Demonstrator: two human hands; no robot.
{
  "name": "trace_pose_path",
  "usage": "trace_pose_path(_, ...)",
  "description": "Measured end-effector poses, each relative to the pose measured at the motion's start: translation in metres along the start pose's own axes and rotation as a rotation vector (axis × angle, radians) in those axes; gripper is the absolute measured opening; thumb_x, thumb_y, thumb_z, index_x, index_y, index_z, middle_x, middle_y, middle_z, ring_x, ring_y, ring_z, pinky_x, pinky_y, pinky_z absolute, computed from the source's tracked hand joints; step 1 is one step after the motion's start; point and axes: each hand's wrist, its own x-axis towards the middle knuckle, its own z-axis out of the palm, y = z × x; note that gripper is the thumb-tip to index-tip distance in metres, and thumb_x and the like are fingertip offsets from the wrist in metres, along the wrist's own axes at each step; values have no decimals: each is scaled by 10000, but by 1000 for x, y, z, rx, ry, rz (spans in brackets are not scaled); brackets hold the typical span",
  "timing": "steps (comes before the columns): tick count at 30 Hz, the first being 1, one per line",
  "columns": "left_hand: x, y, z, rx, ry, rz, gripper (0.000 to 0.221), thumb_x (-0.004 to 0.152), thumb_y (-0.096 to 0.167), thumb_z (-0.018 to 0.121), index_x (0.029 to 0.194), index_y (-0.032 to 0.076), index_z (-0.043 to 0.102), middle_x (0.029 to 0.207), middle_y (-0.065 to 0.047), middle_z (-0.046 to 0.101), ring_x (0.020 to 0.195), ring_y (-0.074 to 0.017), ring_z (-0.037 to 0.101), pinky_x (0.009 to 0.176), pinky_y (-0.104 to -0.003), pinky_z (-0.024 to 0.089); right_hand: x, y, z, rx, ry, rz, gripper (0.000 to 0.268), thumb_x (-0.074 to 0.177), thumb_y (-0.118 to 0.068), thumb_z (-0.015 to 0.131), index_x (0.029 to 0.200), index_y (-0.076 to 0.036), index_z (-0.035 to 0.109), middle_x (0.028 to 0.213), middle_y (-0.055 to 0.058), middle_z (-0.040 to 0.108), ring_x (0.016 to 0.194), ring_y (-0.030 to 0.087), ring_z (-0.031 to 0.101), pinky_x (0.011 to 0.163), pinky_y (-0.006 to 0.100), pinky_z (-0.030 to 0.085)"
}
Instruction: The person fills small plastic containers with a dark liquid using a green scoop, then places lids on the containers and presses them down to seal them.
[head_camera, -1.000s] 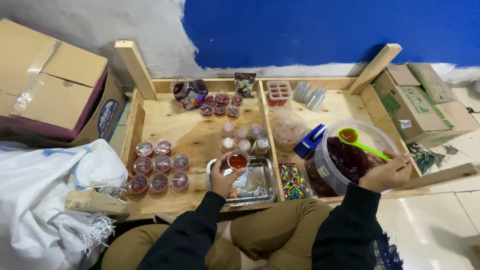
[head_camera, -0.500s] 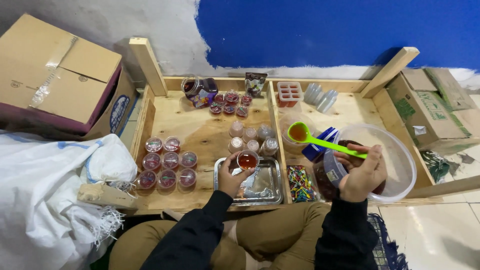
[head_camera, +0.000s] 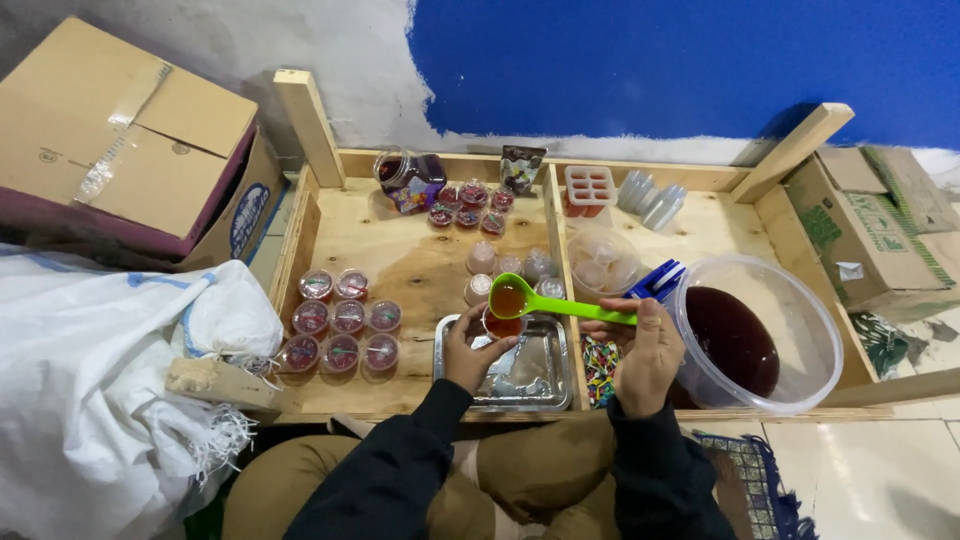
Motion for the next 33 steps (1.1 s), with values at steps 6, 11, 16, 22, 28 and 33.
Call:
trace_pose_path(6,3,-6,-2,20,-12,-7,865,615,102,1015,1369,64,592,1200,-138,643,1049,-224,645,848,-349,648,1,8,-4,47,-30,-19,470,1151,-343,404,943,15,626,947,250,748,677,353,760,553,334,641)
trace_pose_path(11,1,-1,-2,31,-10,-7,861,623,109,1012,1372,65,591,1197,-135,638,1056,-223,642,862,-355,641,1,7,-5,30,-58,-40,477,1153,-352,390,954,16,619,972,256,748,698,358,763,571,348,644)
trace_pose_path(16,2,-5,-1,14,-10,2,851,629,87,1005,1373,64,593,1200,-137,630,1068,-232,639,857,-358,640,0,6,-4,46,-65,-84,465,1154,-330,388,942,18,611,965,254,748,696,351,763,572,337,642)
trace_pose_path(22,0,-5,-2,4,-9,10,843,623,86,1007,1362,65,602,1214,-143,632,1082,-245,640,861,-362,641,-1,6,-4,40,-80,-140,472,1153,-325,385,923,21,609,959,274,742,691,367,765,582,363,643)
trace_pose_path(28,1,-5,0,-7,-13,8,834,620,86,1008,1353,65,612,1213,-141,623,1085,-246,629,865,-359,640,0,7,-6,54,-107,-204,473,1154,-324,377,903,14,593,935,268,731,672,368,763,574,367,637)
trace_pose_path(33,4,-14,-2,-22,-7,10,841,615,78,1010,1355,62,610,1216,-138,625,1075,-241,630,857,-347,644,-1,8,-7,70,-137,-249,475,1151,-319,370,905,19,596,943,276,725,692,381,767,594,385,642)
